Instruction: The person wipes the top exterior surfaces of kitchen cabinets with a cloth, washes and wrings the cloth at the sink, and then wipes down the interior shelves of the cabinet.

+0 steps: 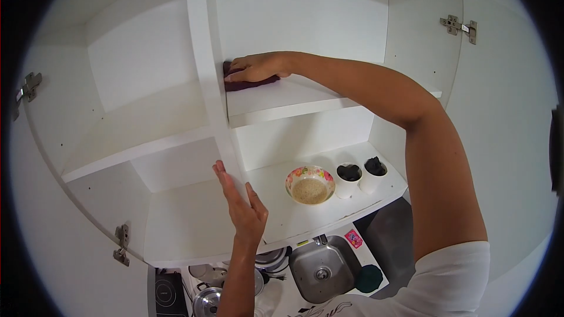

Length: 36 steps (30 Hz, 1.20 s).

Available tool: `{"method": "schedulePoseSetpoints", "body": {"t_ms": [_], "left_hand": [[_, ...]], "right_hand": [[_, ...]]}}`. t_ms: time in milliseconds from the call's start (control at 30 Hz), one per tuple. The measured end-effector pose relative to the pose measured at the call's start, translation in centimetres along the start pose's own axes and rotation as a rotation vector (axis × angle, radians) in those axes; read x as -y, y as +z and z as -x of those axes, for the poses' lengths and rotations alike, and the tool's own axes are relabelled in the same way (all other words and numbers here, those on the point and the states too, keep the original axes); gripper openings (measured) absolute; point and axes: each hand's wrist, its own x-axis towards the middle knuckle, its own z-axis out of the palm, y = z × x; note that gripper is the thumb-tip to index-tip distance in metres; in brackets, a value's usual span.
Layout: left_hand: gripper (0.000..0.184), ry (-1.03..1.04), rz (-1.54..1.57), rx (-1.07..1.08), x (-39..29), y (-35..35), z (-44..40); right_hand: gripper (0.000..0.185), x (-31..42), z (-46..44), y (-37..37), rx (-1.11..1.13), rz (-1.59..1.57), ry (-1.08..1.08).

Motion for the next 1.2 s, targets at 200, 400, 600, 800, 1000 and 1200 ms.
{"method": "schedulePoseSetpoints", "body": {"t_ms": [200,400,600,800,1000,1200], "left_hand": [[0.067,-0.002,0.015,0.015,-0.1,-0.1,-0.2],[0.068,-0.019,0.022,0.018,-0.5,-0.1,-0.7],[0.063,0.046,-0.056,-0.017,-0.2,-0.1,-0.1],[0.06,0.062,-0.155,0.015,-0.5,-0.1,0.0],[0.057,0.073,-0.21,0.012,-0.6,-0.1,0.0],[0.059,0.033,-0.244,-0.004,-0.6,0.2,0.4]], "right_hand": [[0.051,0.2,11.3,-1.2,0.159,-0.08,-0.524],[0.037,-12.6,20.9,-7.1,-0.299,-0.046,0.195],[0.036,-14.3,13.4,-6.5,-0.248,0.499,0.12],[0.039,1.7,4.0,0.8,-0.114,0.23,-0.309],[0.039,-10.2,5.6,-5.0,-0.099,0.368,0.025],[0.044,-28.0,9.3,-12.7,-0.175,0.641,0.536]]}}
